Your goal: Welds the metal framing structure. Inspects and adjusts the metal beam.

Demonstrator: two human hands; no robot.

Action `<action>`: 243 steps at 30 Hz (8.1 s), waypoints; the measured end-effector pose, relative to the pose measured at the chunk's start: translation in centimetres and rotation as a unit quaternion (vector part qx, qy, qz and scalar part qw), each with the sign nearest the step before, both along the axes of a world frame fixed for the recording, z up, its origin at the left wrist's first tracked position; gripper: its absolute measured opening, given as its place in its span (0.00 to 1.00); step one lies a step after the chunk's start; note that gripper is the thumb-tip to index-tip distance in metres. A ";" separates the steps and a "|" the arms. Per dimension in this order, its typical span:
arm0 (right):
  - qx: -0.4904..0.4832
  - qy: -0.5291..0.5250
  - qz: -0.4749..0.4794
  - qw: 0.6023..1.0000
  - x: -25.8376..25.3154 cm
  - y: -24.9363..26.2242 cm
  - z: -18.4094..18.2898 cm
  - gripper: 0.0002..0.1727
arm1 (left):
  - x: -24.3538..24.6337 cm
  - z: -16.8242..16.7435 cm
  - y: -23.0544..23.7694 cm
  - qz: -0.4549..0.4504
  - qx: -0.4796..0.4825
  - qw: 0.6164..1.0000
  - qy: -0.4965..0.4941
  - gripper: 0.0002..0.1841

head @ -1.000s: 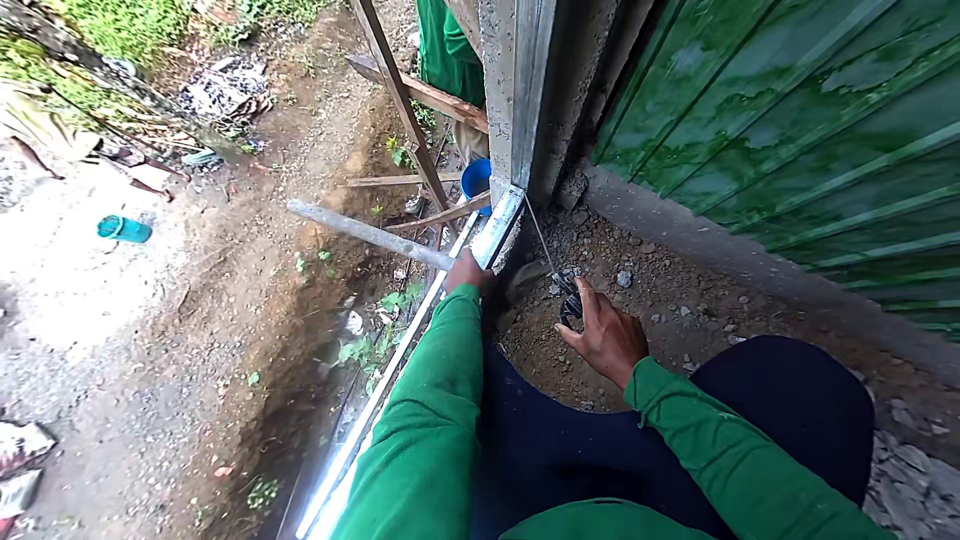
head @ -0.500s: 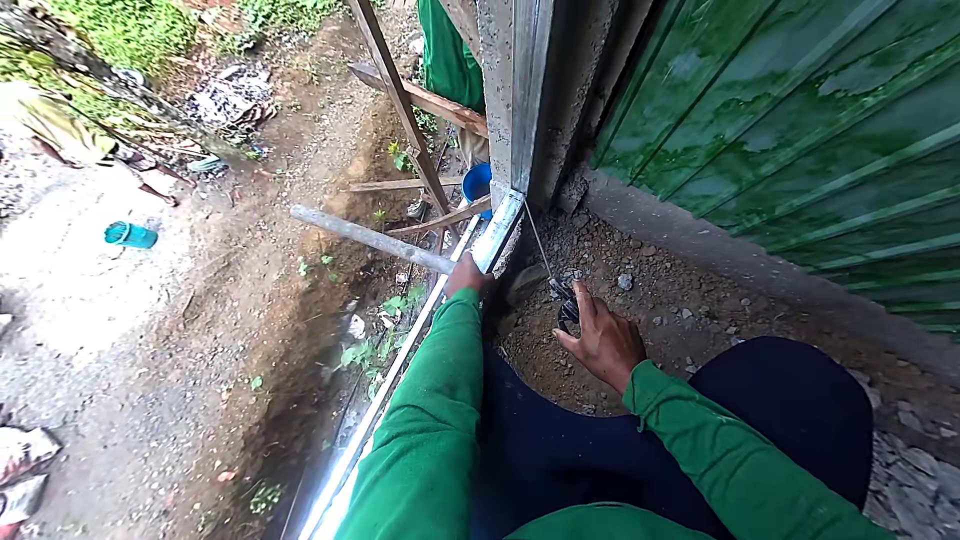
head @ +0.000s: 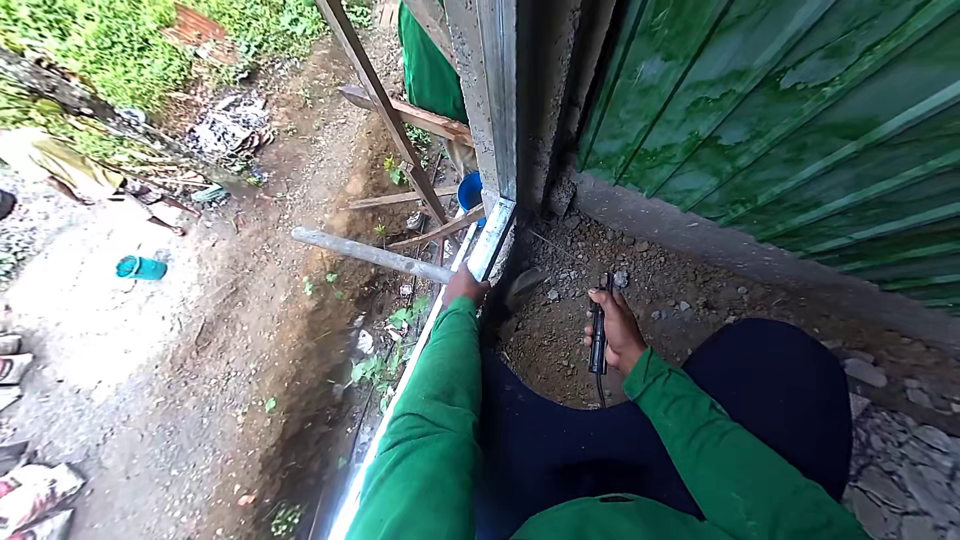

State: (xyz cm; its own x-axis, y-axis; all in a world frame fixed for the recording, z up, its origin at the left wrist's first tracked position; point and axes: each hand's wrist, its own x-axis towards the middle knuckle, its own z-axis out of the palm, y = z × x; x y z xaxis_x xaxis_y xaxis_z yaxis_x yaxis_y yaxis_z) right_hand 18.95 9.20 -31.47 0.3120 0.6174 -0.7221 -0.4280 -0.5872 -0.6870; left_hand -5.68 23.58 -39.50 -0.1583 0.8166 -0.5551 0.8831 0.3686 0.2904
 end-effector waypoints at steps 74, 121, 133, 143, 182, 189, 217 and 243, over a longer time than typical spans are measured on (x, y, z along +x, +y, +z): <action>0.032 -0.421 0.290 0.859 -2.0 -2.5 2.6 0.64 | -0.1 0.4 -0.2 -0.004 0.009 1.000 -0.014 0.45; 0.186 -0.607 0.396 0.664 -3.2 -3.5 -0.9 0.39 | -0.2 -0.4 0.2 0.003 0.000 1.000 0.000 0.42; 0.196 -0.617 0.387 0.657 -3.1 -3.4 -2.0 0.29 | -0.2 -0.7 0.3 0.005 -0.001 1.000 0.011 0.42; 0.177 -0.611 0.401 0.659 -3.2 -3.2 -2.3 0.29 | -0.2 -0.4 0.2 -0.004 0.000 1.000 0.004 0.42; 0.151 -0.587 0.427 0.671 -3.2 -2.8 -2.4 0.29 | -0.3 -0.6 0.2 -0.004 0.002 1.000 0.000 0.43; 0.140 -0.589 0.434 0.668 -3.3 -2.6 -2.3 0.29 | -0.2 -0.5 0.3 -0.001 -0.005 1.000 0.006 0.44; 0.133 -0.582 0.440 0.671 -3.4 -2.7 -2.3 0.29 | -0.1 -0.6 0.5 0.001 -0.011 1.000 0.011 0.43; 0.137 -0.572 0.429 0.686 -3.4 -2.5 -2.6 0.29 | -0.3 -0.6 0.4 -0.004 -0.007 1.000 0.003 0.41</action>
State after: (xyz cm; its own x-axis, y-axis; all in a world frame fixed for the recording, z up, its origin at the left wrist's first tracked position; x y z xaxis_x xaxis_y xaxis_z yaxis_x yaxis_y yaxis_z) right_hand 15.53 6.68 -34.08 0.0146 0.9917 -0.1274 0.9047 -0.0674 -0.4207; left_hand -5.97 24.03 -40.08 -0.1562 0.8101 -0.5652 0.8877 0.3661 0.2793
